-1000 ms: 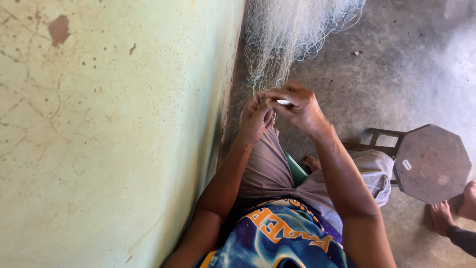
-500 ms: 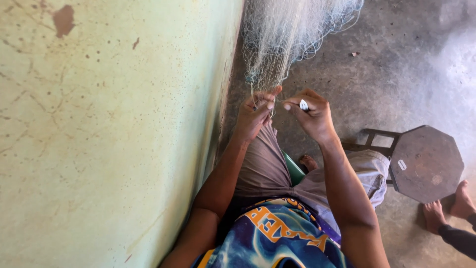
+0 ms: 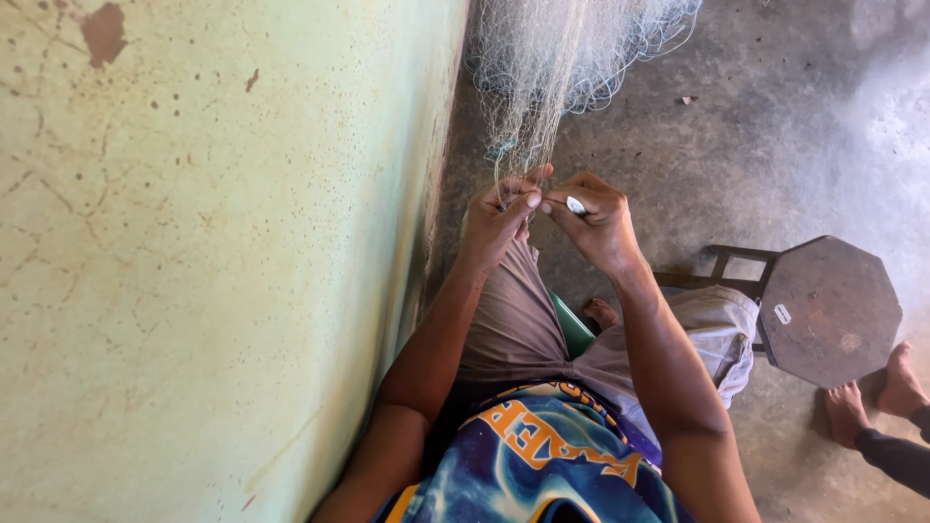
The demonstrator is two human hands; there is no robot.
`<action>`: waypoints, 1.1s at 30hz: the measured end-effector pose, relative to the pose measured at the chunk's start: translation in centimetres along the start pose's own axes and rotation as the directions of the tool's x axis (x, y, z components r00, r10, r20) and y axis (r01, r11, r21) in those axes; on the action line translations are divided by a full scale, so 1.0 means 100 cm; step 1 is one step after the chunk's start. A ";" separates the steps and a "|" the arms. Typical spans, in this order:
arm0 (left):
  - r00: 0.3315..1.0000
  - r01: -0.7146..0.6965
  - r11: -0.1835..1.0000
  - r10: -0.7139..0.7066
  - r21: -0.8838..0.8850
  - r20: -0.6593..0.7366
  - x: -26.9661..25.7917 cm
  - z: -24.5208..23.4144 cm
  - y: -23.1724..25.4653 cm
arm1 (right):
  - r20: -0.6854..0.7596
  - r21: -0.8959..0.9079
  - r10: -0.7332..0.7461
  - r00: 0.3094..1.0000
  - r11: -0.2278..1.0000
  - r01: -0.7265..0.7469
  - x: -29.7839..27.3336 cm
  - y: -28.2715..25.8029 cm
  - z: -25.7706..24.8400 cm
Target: Tying knots and weaving a fishing net using a shuttle tool.
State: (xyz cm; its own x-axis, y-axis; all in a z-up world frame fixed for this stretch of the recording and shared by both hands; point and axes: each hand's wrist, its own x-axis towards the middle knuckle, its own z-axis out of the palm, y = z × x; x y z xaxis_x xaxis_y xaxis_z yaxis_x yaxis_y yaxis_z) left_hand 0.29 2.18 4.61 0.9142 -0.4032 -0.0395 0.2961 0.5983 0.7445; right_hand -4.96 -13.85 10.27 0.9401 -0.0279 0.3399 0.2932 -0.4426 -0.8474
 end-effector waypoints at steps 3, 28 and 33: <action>1.000 -0.008 0.999 0.009 0.032 -0.009 -0.002 0.000 0.003 | 0.014 0.005 -0.015 1.000 1.000 0.015 -0.004 0.007 -0.002; 0.998 0.018 0.998 -0.021 0.057 0.053 -0.003 0.002 0.016 | -0.027 0.645 0.121 0.992 0.761 -0.075 -0.032 0.064 0.000; 0.999 -0.007 1.000 0.006 0.015 0.048 -0.005 0.009 0.028 | -0.058 0.631 0.120 0.991 0.774 -0.057 -0.031 0.065 0.000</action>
State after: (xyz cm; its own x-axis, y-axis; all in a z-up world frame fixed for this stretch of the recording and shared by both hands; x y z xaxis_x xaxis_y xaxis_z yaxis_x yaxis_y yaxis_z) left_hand 0.39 3.46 7.34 0.9018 -0.4321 -0.0027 0.2852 0.5905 0.7550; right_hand -5.99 -16.62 3.65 0.9568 -0.1331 0.2586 0.2833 0.2249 -0.9323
